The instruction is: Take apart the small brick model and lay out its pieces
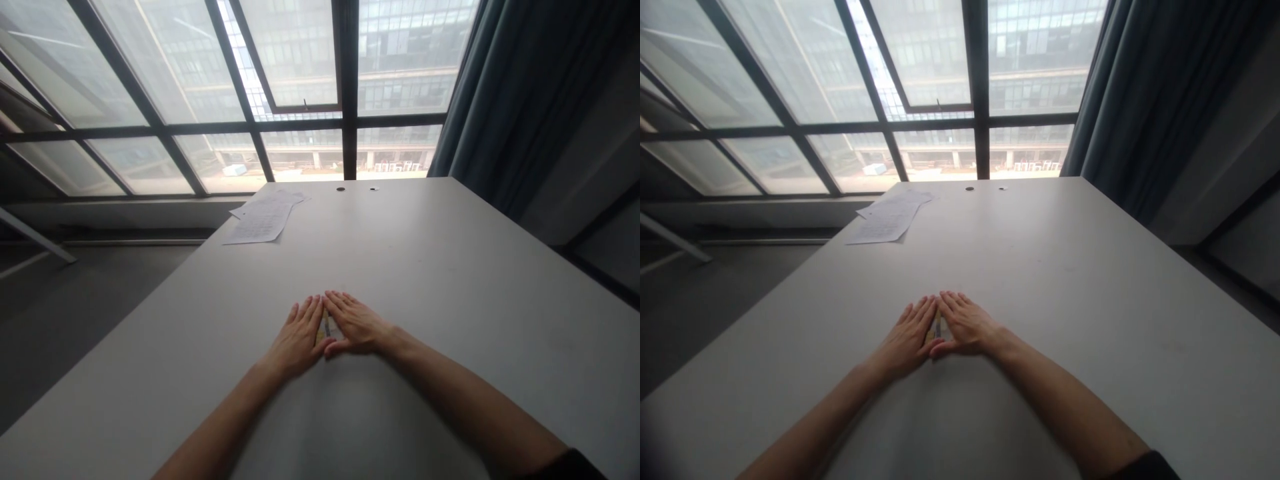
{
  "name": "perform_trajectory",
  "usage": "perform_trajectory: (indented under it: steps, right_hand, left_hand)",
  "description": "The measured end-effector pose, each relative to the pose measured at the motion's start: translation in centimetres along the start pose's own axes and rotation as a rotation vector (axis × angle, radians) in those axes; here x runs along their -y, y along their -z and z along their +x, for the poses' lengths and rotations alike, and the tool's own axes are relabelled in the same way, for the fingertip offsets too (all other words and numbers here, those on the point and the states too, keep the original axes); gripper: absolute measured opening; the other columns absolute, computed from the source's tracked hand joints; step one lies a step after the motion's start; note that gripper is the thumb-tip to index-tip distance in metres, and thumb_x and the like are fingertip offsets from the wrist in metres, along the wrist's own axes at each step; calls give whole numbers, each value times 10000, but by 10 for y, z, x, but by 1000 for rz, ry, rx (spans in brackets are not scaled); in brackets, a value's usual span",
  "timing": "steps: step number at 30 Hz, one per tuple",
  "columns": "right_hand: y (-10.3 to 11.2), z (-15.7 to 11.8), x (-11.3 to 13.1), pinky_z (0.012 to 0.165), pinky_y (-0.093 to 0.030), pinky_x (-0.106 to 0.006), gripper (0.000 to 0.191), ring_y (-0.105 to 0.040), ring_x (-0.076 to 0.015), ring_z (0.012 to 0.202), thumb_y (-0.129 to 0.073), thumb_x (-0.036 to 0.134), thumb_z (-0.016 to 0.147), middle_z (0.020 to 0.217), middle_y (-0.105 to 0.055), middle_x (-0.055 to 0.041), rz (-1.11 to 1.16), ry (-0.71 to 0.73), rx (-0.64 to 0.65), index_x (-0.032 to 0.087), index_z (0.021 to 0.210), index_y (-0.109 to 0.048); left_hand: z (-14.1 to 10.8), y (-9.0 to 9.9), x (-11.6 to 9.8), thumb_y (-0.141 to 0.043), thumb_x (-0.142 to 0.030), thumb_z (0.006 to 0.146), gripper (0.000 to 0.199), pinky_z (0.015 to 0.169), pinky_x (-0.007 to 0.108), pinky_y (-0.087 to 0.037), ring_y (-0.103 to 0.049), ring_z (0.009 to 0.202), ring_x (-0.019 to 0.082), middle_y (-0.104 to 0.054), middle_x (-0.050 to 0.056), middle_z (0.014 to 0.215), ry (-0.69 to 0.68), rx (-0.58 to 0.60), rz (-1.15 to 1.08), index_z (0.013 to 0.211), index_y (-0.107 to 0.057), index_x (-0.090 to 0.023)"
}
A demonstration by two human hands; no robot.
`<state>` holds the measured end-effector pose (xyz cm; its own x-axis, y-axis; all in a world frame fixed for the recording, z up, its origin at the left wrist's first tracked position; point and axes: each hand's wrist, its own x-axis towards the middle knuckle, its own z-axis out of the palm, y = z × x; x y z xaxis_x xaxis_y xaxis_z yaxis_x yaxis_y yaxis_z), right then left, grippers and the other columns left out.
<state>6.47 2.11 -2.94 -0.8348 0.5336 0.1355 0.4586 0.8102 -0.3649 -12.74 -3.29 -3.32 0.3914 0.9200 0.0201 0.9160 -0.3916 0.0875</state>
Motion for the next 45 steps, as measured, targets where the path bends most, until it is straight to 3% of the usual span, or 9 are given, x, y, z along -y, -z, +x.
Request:
perform_trajectory:
  steps: [3,8,12,17,25,29,34,39,45]
  right_hand:
    - [-4,11,21,1178,-170,-377,1161,-148,-270,1442,-465,807,714,1541,-185,-227,108,76,-24,9,1487,-125]
    - [-5,-10,27,1175,-166,-436,1231,-125,-325,1439,-484,838,659,1535,-161,-261,59,-8,-36,-14,1479,-141]
    - [-12,-28,26,1167,-133,-502,1144,-88,-366,1435,-404,825,730,1533,-135,-272,-53,-101,23,-17,1472,-181]
    - [-16,-17,26,1164,-115,-512,1085,-102,-358,1436,-327,816,771,1537,-156,-241,-108,-107,41,8,1480,-180]
    - [-22,53,29,1157,-110,-511,1046,-142,-351,1431,-280,799,803,1529,-194,-246,-107,-63,36,-1,1472,-200]
    - [-29,82,36,1155,-94,-517,1015,-150,-347,1430,-292,778,820,1537,-190,-231,-107,-39,-3,10,1475,-186]
    - [-31,64,40,1162,-79,-489,1009,-102,-341,1439,-356,732,837,1544,-157,-236,-125,-135,-75,-23,1474,-152]
    - [-33,36,41,1154,-78,-504,833,-122,-319,1440,-319,630,905,1549,-176,-199,-129,-247,-15,24,1471,-233]
    - [-34,57,45,1146,-66,-532,780,-125,-308,1441,-254,607,924,1559,-169,-150,-109,-256,-2,63,1482,-227]
  left_hand:
    - [-29,2,20,-416,-619,859,870,1146,506,-184,-172,1430,321,-226,201,1530,55,-1,17,1482,-174,-62]
    - [-52,2,35,-476,-696,795,984,1146,487,-196,-197,1425,313,-234,207,1528,0,-65,-21,1499,-109,-115]
    - [-40,5,32,-500,-731,757,1025,1152,504,-152,-147,1437,320,-161,185,1553,-81,-55,-57,1505,-93,-160]
    - [-16,11,25,-467,-658,831,834,1160,482,-147,-187,1432,285,-249,107,1543,-159,18,-78,1492,-194,-228]
    - [-19,-1,57,-388,-484,929,627,1155,466,-201,-255,1413,259,-326,124,1510,80,-99,-73,1450,-308,-145]
    - [-24,2,73,-368,-428,939,569,1137,473,-242,-304,1390,266,-327,144,1506,188,-171,-101,1426,-345,-135]
    - [-35,6,90,-412,-520,905,635,1122,424,-296,-320,1383,262,-314,148,1511,193,-248,-174,1411,-363,-140]
    - [-37,-1,100,-328,-524,931,640,1145,481,-222,-258,1411,274,-311,119,1518,242,-137,-51,1459,-288,-164]
    - [-28,-1,94,-330,-538,930,636,1147,482,-203,-233,1422,264,-247,93,1542,203,-87,-17,1462,-296,-192]
